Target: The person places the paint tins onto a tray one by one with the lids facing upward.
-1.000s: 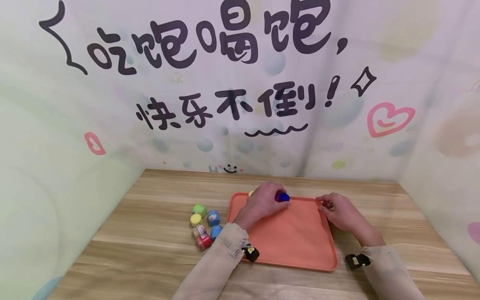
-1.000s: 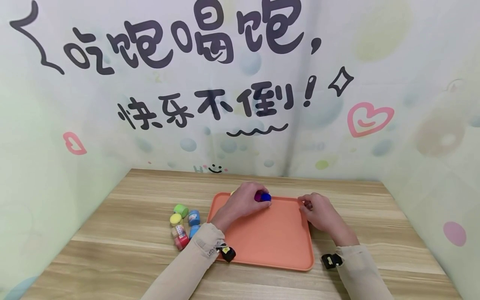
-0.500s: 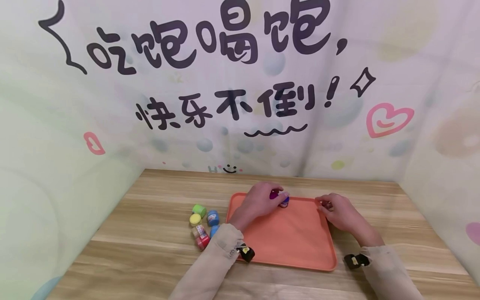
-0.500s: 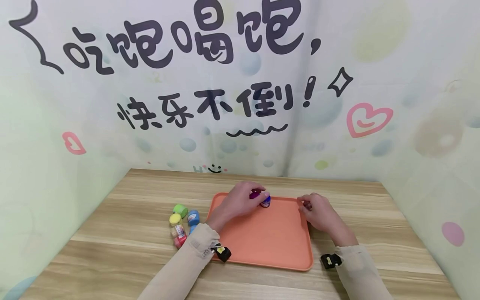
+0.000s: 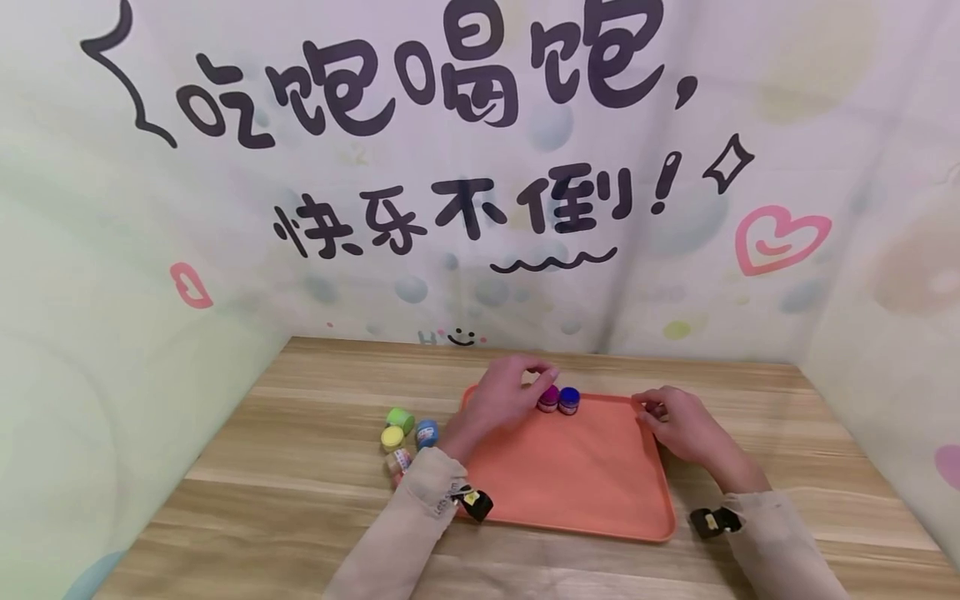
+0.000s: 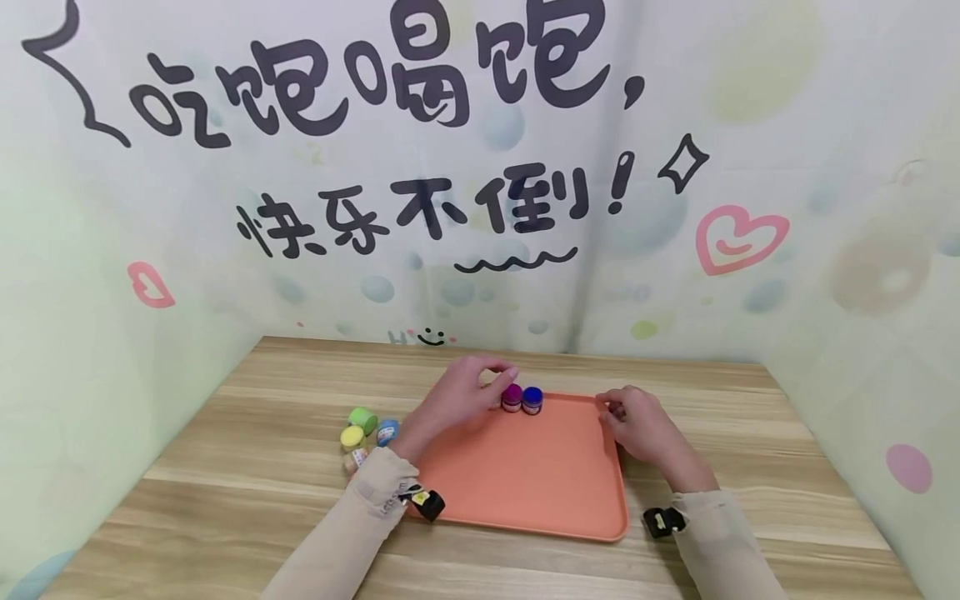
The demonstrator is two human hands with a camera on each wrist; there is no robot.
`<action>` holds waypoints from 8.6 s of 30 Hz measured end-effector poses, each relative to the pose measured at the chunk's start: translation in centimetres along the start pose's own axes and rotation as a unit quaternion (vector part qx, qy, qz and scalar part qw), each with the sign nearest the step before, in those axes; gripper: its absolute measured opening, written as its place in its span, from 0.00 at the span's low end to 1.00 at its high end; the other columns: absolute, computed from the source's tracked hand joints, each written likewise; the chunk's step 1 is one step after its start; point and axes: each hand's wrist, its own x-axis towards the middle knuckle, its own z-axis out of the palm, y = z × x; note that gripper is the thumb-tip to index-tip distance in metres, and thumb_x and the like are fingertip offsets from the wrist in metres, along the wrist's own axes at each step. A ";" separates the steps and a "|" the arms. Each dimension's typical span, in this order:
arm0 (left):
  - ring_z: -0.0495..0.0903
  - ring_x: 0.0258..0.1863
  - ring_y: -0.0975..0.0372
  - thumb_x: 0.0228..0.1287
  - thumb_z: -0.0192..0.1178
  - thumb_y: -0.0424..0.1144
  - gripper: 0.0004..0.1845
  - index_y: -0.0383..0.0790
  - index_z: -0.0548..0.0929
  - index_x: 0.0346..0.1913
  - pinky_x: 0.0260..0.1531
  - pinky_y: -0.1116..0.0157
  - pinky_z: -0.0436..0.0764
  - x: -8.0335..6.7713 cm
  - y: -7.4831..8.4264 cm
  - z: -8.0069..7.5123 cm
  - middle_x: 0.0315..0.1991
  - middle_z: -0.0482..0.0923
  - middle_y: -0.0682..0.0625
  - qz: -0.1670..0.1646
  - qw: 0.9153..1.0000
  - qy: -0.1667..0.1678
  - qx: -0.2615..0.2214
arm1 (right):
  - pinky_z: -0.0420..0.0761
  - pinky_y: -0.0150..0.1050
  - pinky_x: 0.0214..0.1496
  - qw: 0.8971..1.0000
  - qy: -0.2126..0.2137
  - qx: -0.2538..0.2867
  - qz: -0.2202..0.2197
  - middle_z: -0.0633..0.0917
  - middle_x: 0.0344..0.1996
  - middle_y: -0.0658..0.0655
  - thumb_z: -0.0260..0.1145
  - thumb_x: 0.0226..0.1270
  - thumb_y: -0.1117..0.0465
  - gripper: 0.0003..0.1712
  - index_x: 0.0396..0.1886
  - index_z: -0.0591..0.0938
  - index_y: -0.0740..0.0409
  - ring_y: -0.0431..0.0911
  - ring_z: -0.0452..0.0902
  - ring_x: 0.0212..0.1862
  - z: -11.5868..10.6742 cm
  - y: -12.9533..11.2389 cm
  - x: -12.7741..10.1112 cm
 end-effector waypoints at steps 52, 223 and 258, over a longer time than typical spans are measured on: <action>0.87 0.54 0.56 0.88 0.49 0.54 0.24 0.43 0.92 0.51 0.59 0.52 0.87 -5.2 -5.1 -5.2 0.51 0.90 0.50 0.005 0.998 0.042 0.043 | 0.89 0.55 0.48 1.000 0.004 0.010 0.001 0.87 0.41 0.61 0.70 0.75 0.66 0.17 0.59 0.83 0.67 0.54 0.87 0.44 0.1 0.0 0.1; 0.87 0.56 0.49 0.74 0.71 0.37 0.11 0.42 0.88 0.55 0.58 0.48 0.89 -9.2 -7.7 -8.8 0.55 0.84 0.47 -0.001 0.999 -0.007 -0.043 | 0.91 0.51 0.46 1.000 -0.004 0.023 0.016 0.90 0.44 0.63 0.71 0.73 0.68 0.16 0.57 0.87 0.69 0.52 0.86 0.43 -0.1 -0.1 0.0; 0.91 0.49 0.56 0.66 0.78 0.39 0.12 0.45 0.90 0.50 0.49 0.55 0.93 -6.5 -4.3 -5.2 0.50 0.87 0.50 0.041 0.996 0.023 -0.076 | 0.91 0.52 0.48 1.000 -0.006 0.025 0.015 0.90 0.44 0.63 0.71 0.73 0.68 0.15 0.57 0.87 0.69 0.52 0.87 0.44 -0.1 0.2 0.2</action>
